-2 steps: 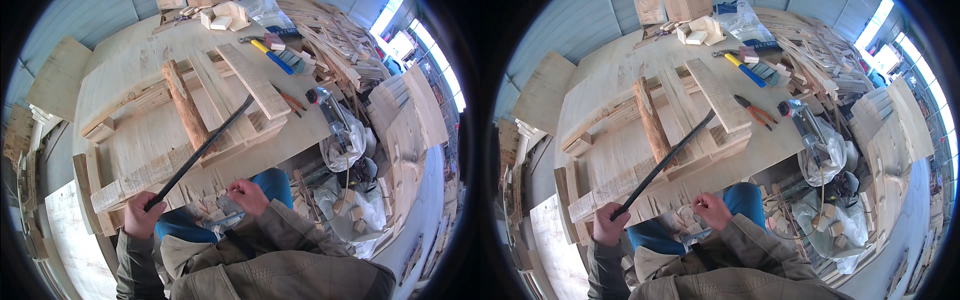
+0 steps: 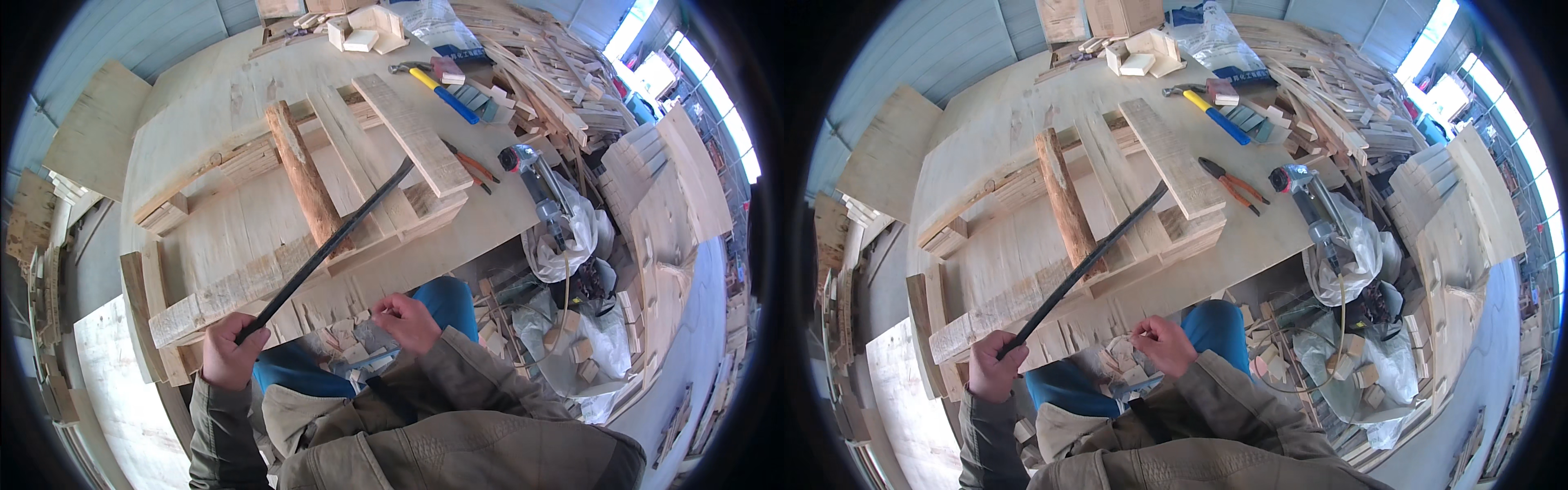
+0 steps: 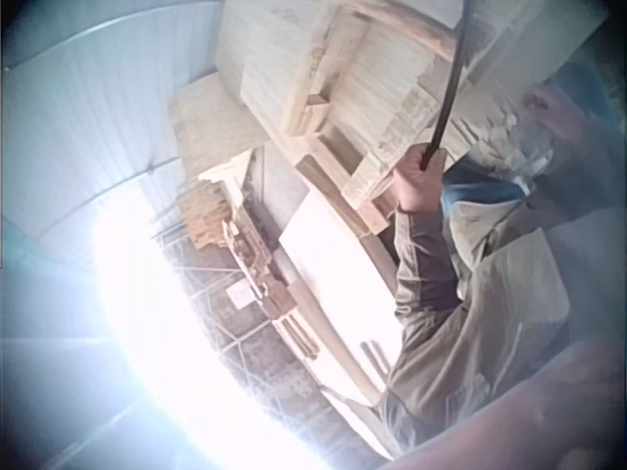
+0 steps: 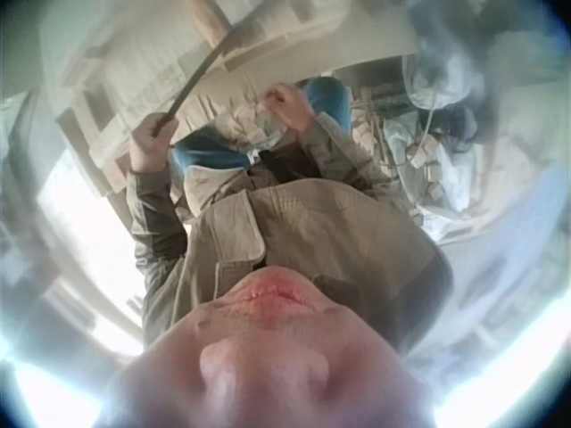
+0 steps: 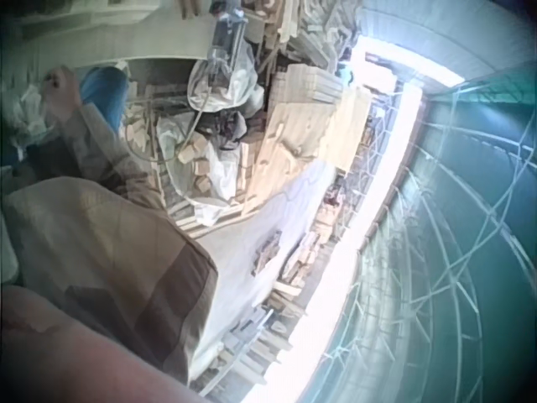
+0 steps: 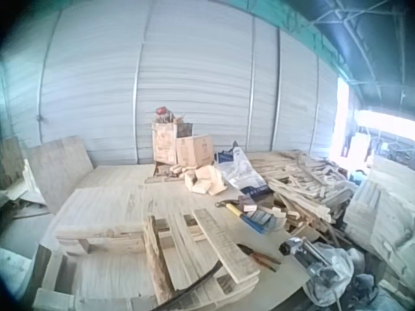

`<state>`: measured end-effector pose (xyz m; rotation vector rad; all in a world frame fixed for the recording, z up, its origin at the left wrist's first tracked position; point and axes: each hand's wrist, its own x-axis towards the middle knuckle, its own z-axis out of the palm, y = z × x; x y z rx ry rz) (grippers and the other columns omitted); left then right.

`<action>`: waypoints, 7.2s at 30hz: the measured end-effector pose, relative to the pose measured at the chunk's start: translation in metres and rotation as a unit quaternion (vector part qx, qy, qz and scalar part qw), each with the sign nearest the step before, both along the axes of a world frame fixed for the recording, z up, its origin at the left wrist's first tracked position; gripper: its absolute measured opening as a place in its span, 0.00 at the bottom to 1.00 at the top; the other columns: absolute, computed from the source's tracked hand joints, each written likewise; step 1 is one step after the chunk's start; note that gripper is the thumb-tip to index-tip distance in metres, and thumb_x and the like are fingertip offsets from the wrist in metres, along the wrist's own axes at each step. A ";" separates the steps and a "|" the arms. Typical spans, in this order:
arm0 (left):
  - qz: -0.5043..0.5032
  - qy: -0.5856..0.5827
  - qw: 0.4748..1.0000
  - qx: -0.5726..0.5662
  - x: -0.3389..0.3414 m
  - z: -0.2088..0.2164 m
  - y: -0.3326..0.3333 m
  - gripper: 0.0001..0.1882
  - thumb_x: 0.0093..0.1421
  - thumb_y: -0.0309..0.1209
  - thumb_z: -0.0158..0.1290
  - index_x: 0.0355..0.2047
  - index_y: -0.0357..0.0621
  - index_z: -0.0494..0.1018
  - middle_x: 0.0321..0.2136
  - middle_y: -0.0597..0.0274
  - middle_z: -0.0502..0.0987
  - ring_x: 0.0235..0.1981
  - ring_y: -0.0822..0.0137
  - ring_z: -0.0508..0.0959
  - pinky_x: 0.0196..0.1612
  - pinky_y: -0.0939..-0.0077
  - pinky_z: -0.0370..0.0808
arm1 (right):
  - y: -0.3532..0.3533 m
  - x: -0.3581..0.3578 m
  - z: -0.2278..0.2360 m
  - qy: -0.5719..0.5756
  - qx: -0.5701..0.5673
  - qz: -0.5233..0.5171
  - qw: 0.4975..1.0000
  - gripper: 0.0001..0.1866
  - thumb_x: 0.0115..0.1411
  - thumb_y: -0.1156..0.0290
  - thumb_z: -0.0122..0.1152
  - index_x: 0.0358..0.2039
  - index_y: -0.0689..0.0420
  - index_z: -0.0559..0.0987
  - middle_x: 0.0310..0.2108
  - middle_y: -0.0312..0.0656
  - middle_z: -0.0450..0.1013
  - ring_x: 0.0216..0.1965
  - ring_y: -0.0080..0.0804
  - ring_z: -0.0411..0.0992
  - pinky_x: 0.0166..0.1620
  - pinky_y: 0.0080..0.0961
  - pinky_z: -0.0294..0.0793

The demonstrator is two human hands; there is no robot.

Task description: The person lifts a wooden pallet onto a workbench and uses a crowbar to pry off several wooden slats. They then use pliers to remove nails from the pallet frame. The removed slats are placed on the workbench.

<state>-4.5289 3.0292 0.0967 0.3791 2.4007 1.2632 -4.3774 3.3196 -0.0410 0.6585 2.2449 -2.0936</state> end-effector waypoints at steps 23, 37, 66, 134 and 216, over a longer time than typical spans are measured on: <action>-0.042 0.226 0.973 -0.021 -0.012 0.060 0.033 0.08 0.61 0.24 0.65 0.33 0.31 0.78 0.19 0.62 0.75 0.23 0.75 0.71 0.27 0.73 0.70 | 0.144 -0.019 0.085 0.223 0.344 -0.252 0.877 0.43 0.57 0.65 0.78 0.68 0.61 0.66 0.60 0.53 0.69 0.52 0.44 0.72 0.54 0.36 0.76; -0.014 0.266 0.963 -0.040 -0.034 0.061 0.046 0.08 0.61 0.25 0.65 0.33 0.32 0.79 0.19 0.59 0.76 0.22 0.73 0.73 0.27 0.71 0.70 | 0.167 -0.081 0.119 0.231 0.386 -0.202 0.870 0.34 0.53 0.61 0.77 0.56 0.66 0.76 0.50 0.61 0.79 0.51 0.59 0.79 0.54 0.47 0.79; 0.024 0.297 0.951 -0.084 -0.117 0.032 0.092 0.11 0.61 0.33 0.66 0.33 0.35 0.81 0.21 0.55 0.79 0.22 0.64 0.77 0.30 0.65 0.74 | 0.158 -0.080 0.146 0.241 0.438 -0.188 0.845 0.31 0.57 0.62 0.77 0.56 0.63 0.75 0.45 0.56 0.77 0.38 0.52 0.80 0.41 0.44 0.81; 0.565 0.086 0.730 0.374 0.171 -0.090 -0.306 0.08 0.70 0.30 0.61 0.38 0.36 0.77 0.16 0.69 0.71 0.10 0.79 0.63 0.13 0.79 0.62 | -0.264 -0.142 0.142 0.037 -0.411 0.103 0.905 0.24 0.76 0.59 0.54 0.62 0.65 0.71 0.53 0.53 0.74 0.48 0.42 0.78 0.54 0.41 0.78; -0.028 0.210 0.972 -0.098 0.016 0.194 -0.006 0.04 0.61 0.17 0.59 0.32 0.36 0.75 0.23 0.72 0.71 0.25 0.82 0.67 0.28 0.81 0.64 | 0.044 0.043 0.023 0.111 -0.112 -0.072 0.985 0.16 0.70 0.73 0.64 0.55 0.67 0.77 0.41 0.43 0.81 0.37 0.25 0.79 0.40 0.23 0.79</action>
